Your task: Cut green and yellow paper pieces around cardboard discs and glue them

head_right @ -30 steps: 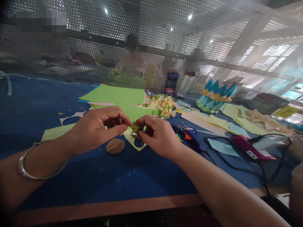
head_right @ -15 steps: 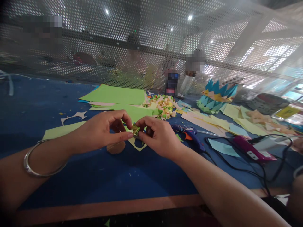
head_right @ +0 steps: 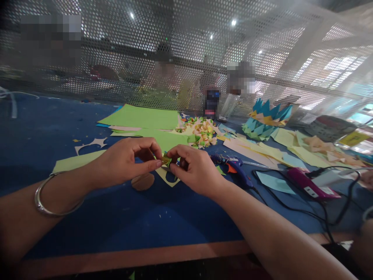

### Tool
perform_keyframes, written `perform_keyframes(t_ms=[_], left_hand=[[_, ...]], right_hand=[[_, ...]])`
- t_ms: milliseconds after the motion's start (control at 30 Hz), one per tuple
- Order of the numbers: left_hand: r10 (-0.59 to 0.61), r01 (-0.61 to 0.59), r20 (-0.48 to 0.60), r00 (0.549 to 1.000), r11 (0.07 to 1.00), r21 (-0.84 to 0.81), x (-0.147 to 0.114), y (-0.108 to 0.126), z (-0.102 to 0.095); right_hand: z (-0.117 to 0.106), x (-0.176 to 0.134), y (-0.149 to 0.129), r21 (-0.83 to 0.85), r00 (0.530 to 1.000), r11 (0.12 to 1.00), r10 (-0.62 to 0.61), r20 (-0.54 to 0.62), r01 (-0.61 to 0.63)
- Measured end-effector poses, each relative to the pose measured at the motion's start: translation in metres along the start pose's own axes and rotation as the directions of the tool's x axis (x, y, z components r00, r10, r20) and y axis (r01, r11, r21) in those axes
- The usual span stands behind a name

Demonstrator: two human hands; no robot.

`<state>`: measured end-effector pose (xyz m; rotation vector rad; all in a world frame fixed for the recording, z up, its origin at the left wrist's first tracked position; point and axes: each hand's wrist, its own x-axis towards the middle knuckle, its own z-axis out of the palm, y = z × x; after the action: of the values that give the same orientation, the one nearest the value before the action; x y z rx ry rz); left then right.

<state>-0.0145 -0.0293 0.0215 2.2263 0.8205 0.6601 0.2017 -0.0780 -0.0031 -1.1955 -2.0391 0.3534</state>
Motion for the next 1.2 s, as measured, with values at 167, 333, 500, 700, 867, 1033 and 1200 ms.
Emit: perform_keyframes(t_ms=[167, 333, 500, 700, 867, 1033, 1200], left_hand=[[-0.055, 0.057, 0.058, 0.997, 0.998, -0.038, 0.001, -0.001, 0.0], [-0.082, 0.085, 0.062, 0.995, 0.995, -0.051, 0.003, 0.0, 0.0], [-0.109, 0.111, 0.041, 0.993, 0.993, -0.044, 0.004, -0.003, 0.0], [-0.08, 0.08, -0.016, 0.997, 0.997, 0.008, 0.0, -0.003, 0.006], [-0.127, 0.126, 0.005, 0.992, 0.981, -0.149, -0.001, -0.005, 0.019], [-0.103, 0.089, -0.068, 0.992, 0.979, -0.181, -0.001, -0.004, 0.024], [-0.089, 0.067, -0.164, 0.982, 0.988, -0.139, -0.005, 0.005, 0.023]], right_hand=[[0.0, 0.0, -0.001, -0.018, 0.999, 0.999, -0.039, 0.011, 0.039], [0.0, 0.0, -0.001, -0.052, 0.997, 0.996, -0.073, 0.035, 0.075], [0.001, 0.0, -0.002, -0.075, 0.996, 0.995, -0.066, 0.06, 0.07], [0.002, 0.001, -0.001, -0.081, 0.996, 0.994, -0.067, 0.052, 0.071], [0.002, 0.001, -0.001, -0.07, 0.996, 0.995, -0.068, 0.056, 0.071], [0.002, -0.001, -0.001, -0.085, 0.996, 0.993, -0.085, 0.008, 0.085], [0.001, -0.002, -0.001, -0.095, 0.992, 0.991, -0.103, -0.066, 0.097]])
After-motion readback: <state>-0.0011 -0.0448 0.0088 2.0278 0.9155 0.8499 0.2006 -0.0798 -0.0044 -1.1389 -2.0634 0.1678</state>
